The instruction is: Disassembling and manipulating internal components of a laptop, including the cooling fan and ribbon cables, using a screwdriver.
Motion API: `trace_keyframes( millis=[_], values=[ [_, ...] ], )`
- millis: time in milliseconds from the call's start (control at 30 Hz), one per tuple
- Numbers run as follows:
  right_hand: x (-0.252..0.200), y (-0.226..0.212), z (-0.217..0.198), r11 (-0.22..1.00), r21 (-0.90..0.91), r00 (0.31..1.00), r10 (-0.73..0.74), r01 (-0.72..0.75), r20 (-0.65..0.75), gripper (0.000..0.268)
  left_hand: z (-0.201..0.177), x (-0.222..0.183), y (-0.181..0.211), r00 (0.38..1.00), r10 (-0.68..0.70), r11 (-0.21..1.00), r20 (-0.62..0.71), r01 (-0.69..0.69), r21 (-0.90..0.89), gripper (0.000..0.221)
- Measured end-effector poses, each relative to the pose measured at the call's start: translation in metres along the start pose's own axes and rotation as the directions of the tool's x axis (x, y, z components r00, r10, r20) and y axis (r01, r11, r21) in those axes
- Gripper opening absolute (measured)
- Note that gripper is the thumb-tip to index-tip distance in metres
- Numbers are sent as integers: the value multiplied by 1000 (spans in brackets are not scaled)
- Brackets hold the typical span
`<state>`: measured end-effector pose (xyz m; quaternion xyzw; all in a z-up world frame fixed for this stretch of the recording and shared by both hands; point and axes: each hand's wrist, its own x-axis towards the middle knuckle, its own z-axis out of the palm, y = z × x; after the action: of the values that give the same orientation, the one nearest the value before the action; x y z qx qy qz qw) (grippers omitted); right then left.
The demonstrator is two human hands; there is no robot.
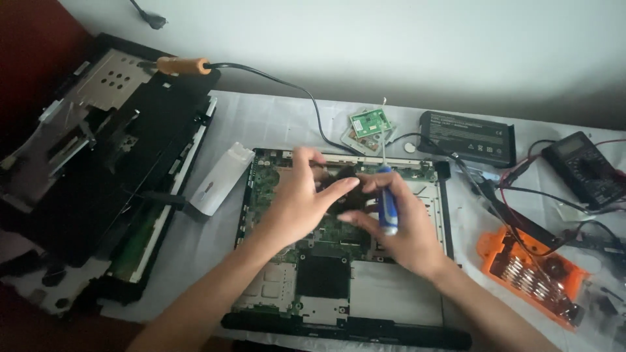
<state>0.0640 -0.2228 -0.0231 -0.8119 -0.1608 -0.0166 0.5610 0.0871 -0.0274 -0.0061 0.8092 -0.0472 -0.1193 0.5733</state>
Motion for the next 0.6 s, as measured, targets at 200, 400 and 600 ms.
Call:
trace_keyframes(
  millis=[200, 400, 600],
  values=[
    [24, 11, -2, 997, 82, 1000, -10, 12, -23, 46, -5, -2, -12, 996, 73, 996, 55, -76, 56, 48],
    [39, 17, -7, 991, 131, 999, 2, -9, 54, 43, -37, 1, -14, 975, 221, 948, 29, -222, 226, 20],
    [46, 26, -5, 996, 79, 998, -32, 28, 52, 48, -44, 8, -21, 975, 196, 941, 101, -216, 261, 24]
  ],
)
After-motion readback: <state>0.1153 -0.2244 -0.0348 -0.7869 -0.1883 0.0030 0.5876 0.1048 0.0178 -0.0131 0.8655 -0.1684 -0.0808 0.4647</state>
